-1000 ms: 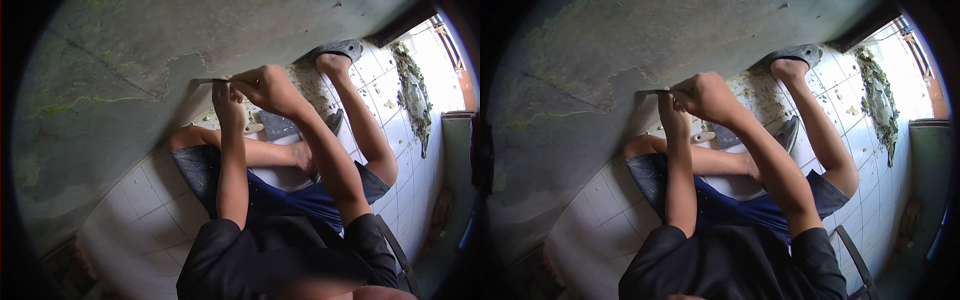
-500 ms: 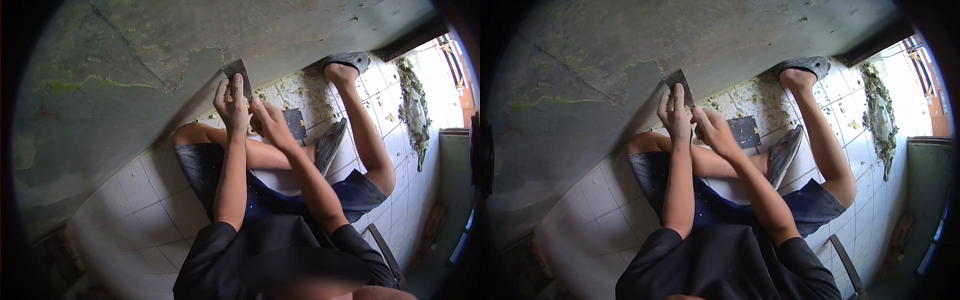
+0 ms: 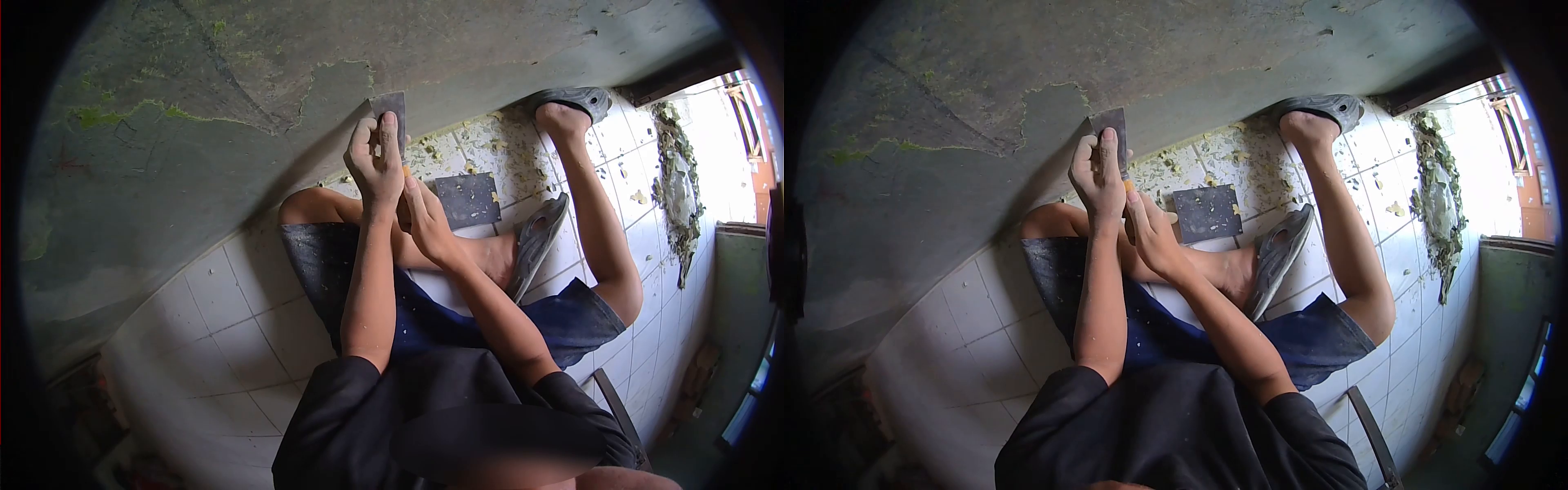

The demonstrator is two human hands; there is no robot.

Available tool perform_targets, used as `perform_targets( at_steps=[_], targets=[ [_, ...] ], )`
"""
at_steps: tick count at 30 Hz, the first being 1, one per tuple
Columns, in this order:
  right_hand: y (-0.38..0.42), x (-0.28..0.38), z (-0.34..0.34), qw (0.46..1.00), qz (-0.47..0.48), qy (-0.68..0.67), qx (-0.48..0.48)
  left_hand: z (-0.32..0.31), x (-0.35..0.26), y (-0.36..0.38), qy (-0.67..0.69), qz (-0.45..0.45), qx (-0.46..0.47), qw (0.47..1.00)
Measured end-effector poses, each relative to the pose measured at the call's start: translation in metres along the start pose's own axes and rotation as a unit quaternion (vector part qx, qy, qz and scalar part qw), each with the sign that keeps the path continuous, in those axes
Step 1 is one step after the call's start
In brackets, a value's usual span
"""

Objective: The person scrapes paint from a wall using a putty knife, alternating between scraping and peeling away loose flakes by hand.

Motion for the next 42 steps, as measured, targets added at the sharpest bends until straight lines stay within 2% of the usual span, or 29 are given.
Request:
perform_targets(
  at_steps=[5, 9, 12, 17, 21, 26, 29, 34, 36, 40, 42],
  targets=[
    [-0.002, 0.009, 0.008, 0.986, 0.075, 0.149, -0.028, -0.004, -0.003, 0.001, 0.027, 0.009, 0.002, 1.000],
    [-0.003, 0.007, 0.011, 0.982, 0.076, 0.167, -0.032, -0.006, -0.005, 0.002, 0.035, 0.001, -0.001, 0.999],
    [-0.005, 0.011, 0.009, 0.980, 0.114, 0.161, -0.026, -0.006, -0.004, 0.003, 0.044, 0.000, -0.004, 0.999],
    [-0.006, 0.018, 0.009, 0.958, 0.154, 0.239, -0.024, -0.005, -0.006, 0.003, 0.033, 0.001, -0.004, 0.999],
    [-0.009, 0.014, 0.006, 0.964, 0.112, 0.242, -0.015, -0.003, -0.004, 0.000, 0.042, 0.001, 0.005, 0.999],
    [-0.024, 0.042, -0.005, 0.948, 0.173, 0.268, -0.011, -0.007, -0.028, -0.006, 0.031, -0.018, 0.000, 0.999],
    [-0.029, 0.041, 0.000, 0.953, 0.165, 0.254, -0.008, -0.010, -0.035, -0.004, 0.029, -0.025, -0.008, 0.999],
    [-0.021, 0.026, 0.011, 0.957, 0.139, 0.254, -0.023, -0.010, -0.010, -0.001, 0.019, -0.018, -0.016, 1.000],
    [-0.016, 0.024, 0.015, 0.939, 0.180, 0.291, -0.028, -0.006, 0.007, 0.001, -0.005, -0.004, -0.030, 1.000],
    [-0.012, 0.015, 0.021, 0.936, 0.176, 0.305, -0.022, -0.004, 0.018, 0.002, -0.012, -0.002, -0.040, 0.999],
    [-0.011, 0.005, 0.023, 0.938, 0.099, 0.331, 0.008, -0.005, 0.016, 0.003, 0.007, 0.001, -0.038, 0.999]
  ],
)
Point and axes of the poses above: each hand's wrist, its own y-axis away from the middle knuckle, its own z-axis out of the back of the hand, x = y × z, the point moved 9 cm from there along -y, towards the middle knuckle, and after that the axes turned 15 degrees about z, right-handed, at the moved point
